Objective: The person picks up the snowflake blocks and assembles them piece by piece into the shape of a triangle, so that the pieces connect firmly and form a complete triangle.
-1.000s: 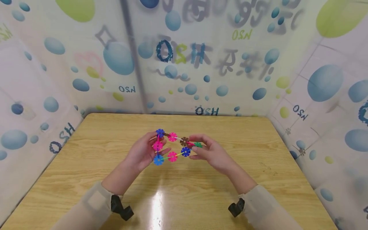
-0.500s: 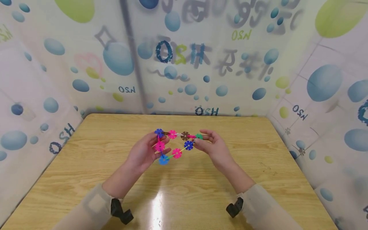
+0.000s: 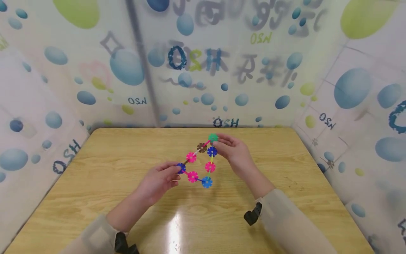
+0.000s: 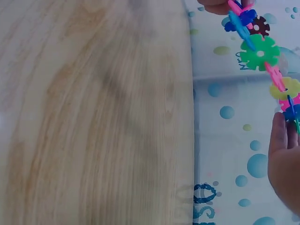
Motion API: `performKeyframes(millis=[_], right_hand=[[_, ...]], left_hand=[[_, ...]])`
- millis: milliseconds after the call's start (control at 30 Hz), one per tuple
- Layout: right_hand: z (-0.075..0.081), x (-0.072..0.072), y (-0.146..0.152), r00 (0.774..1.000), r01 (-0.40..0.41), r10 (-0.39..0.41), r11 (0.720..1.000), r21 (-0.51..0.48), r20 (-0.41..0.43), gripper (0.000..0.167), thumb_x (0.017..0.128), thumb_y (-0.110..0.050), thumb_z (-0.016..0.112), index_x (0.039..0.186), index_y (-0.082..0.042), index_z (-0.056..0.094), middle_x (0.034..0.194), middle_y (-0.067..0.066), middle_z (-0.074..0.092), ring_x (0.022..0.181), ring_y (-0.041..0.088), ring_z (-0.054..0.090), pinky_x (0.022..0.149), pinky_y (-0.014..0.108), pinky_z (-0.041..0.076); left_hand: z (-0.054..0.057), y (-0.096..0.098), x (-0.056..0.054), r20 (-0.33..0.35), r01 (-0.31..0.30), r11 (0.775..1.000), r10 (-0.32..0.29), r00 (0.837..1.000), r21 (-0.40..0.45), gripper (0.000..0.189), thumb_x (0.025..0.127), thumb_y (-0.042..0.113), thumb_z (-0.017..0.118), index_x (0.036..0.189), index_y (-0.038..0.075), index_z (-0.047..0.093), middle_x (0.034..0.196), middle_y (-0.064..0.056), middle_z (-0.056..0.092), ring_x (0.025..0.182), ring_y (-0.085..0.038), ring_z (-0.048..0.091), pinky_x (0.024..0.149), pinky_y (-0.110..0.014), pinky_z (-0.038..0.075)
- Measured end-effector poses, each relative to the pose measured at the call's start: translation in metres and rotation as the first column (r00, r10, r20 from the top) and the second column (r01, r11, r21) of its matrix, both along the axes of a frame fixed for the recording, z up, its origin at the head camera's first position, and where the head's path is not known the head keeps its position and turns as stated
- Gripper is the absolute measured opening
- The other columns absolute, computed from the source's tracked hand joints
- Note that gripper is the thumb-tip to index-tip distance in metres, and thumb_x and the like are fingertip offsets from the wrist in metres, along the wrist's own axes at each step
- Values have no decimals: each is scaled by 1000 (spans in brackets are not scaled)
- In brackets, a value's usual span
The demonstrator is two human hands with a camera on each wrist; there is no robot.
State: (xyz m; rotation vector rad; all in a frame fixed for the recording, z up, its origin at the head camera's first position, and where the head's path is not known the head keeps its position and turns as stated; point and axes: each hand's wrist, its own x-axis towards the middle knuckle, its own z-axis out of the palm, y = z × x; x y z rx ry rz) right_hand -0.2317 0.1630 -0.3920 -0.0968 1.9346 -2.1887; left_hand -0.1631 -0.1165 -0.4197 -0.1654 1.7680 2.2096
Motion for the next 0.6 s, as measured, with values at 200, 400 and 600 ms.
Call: performKeyframes(millis=[200, 400, 600], right_hand=[[2, -7, -6, 999, -43, 44, 997, 71, -8, 50, 111, -18, 68, 158, -9, 56, 125, -4, 65, 113, 11, 68, 103, 23, 61], [0, -10, -6, 995, -95, 100, 986, 135, -28, 47, 112, -15, 64, 159, -11, 57, 117, -4, 64, 106, 13, 65, 99, 29, 62], [-4, -12, -3, 989, -140, 147, 977, 158, -34, 50, 110, -6, 63, 160, -12, 56, 122, 2, 65, 108, 13, 68, 101, 31, 63]], left_hand=[[-7, -3, 5, -2, 112, 991, -112, 994, -75, 26, 107, 13, 70, 129, 0, 71, 102, 4, 79, 95, -15, 76, 89, -32, 63], [-12, -3, 7, 5, 139, 983, -139, 990, -122, 28, 106, 15, 70, 129, -1, 71, 99, 2, 81, 94, -15, 77, 85, -31, 61], [-15, -4, 6, 18, 172, 972, -172, 985, -159, 28, 108, 17, 68, 129, -2, 72, 103, -1, 82, 96, -16, 77, 85, -30, 60]])
